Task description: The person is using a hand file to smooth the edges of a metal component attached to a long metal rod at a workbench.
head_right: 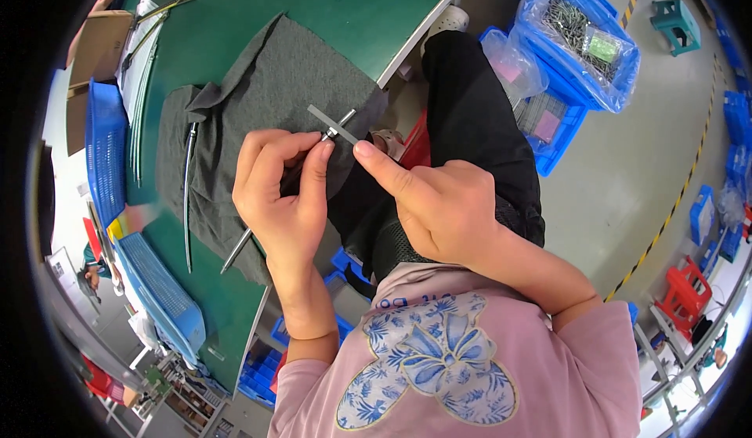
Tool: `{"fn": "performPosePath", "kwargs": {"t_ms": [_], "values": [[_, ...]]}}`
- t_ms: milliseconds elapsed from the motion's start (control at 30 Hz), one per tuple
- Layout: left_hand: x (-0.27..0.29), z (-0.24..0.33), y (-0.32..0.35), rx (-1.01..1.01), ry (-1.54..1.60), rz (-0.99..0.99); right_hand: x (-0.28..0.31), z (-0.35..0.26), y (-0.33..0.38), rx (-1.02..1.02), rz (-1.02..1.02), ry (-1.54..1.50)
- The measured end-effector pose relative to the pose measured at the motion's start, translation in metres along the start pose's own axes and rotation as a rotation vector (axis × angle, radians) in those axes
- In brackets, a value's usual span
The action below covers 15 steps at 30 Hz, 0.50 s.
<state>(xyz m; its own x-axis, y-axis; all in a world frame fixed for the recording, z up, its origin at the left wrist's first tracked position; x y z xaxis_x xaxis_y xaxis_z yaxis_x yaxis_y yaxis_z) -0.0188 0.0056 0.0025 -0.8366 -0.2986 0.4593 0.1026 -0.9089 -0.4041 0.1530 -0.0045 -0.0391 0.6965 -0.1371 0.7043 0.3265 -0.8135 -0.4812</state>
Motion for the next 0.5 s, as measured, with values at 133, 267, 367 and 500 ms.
{"fn": "performPosePath", "kwargs": {"t_ms": [133,267,367,500], "values": [[-0.001,0.000,0.002,-0.003,0.013,0.012,0.004,-0.003,-0.001,0.024,0.000,0.080],[-0.004,0.000,0.002,-0.029,-0.006,0.031,0.013,-0.013,-0.005,0.045,-0.061,0.209],[-0.005,0.001,0.003,-0.048,-0.018,0.041,0.016,-0.022,-0.004,0.041,-0.125,0.273],[-0.005,0.001,0.002,-0.062,-0.001,0.036,0.016,-0.019,-0.003,0.073,-0.142,0.333]]}}
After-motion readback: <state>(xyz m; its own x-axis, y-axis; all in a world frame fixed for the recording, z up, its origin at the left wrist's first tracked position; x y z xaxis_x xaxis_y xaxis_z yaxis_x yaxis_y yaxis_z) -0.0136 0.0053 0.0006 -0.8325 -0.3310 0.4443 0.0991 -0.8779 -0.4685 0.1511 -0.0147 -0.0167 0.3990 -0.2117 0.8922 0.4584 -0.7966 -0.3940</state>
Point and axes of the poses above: each hand's wrist, its own y-axis away from the middle knuckle, its own x-axis out of the back of the hand, z = x × y, the point moved 1 cm from there along -y, towards the middle knuckle, and after that the axes turned 14 degrees about y, right-handed, at the moved point
